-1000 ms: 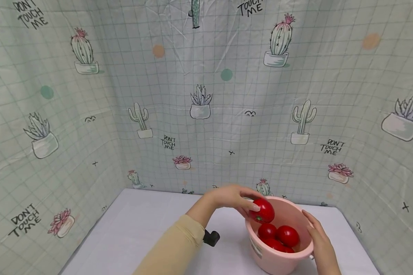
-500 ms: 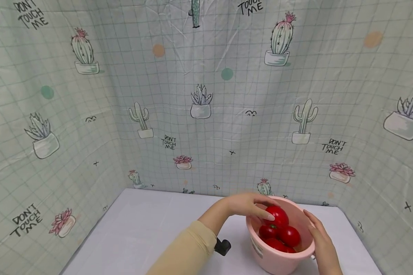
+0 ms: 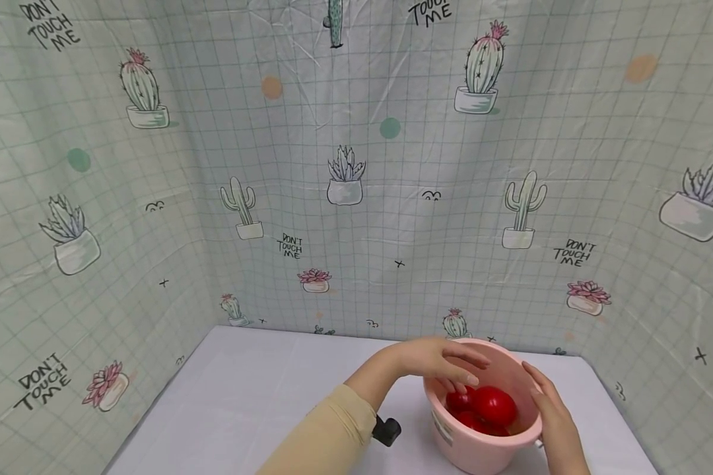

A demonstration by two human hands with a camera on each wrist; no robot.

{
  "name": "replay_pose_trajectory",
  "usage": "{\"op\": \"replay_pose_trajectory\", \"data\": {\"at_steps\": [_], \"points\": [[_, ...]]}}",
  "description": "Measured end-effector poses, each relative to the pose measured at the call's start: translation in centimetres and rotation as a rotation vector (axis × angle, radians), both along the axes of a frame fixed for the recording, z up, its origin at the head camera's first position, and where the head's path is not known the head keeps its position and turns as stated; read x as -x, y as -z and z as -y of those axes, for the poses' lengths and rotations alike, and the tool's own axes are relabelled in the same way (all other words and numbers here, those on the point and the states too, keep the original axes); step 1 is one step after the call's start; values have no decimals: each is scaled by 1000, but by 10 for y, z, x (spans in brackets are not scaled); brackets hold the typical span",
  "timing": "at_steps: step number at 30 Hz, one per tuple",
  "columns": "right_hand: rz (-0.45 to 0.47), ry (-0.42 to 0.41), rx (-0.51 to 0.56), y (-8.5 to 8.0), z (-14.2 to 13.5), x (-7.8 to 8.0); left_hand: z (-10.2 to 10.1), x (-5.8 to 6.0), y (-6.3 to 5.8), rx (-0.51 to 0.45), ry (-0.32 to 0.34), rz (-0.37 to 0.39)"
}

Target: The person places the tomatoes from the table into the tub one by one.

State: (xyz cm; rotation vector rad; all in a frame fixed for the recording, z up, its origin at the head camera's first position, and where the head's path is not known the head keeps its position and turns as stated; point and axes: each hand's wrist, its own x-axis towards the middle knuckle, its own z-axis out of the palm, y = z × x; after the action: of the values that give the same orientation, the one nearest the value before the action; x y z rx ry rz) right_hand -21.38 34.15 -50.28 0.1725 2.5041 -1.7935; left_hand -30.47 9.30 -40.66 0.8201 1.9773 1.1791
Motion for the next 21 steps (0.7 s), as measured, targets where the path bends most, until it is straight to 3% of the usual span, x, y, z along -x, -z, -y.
{"op": "replay_pose_trajectory", "data": {"at_steps": [5,9,18,21], "points": [[3,0,-8,0,0,0,6,2,1,-58,16,36],[-2,5,-8,1,1,0,8,1,2,-53,3,-16],[39,2,-13,-1,0,4,23,-3,4,55,-147,-377],[50,4,-20,0,-2,3,33,-6,7,126,-231,-554]]}}
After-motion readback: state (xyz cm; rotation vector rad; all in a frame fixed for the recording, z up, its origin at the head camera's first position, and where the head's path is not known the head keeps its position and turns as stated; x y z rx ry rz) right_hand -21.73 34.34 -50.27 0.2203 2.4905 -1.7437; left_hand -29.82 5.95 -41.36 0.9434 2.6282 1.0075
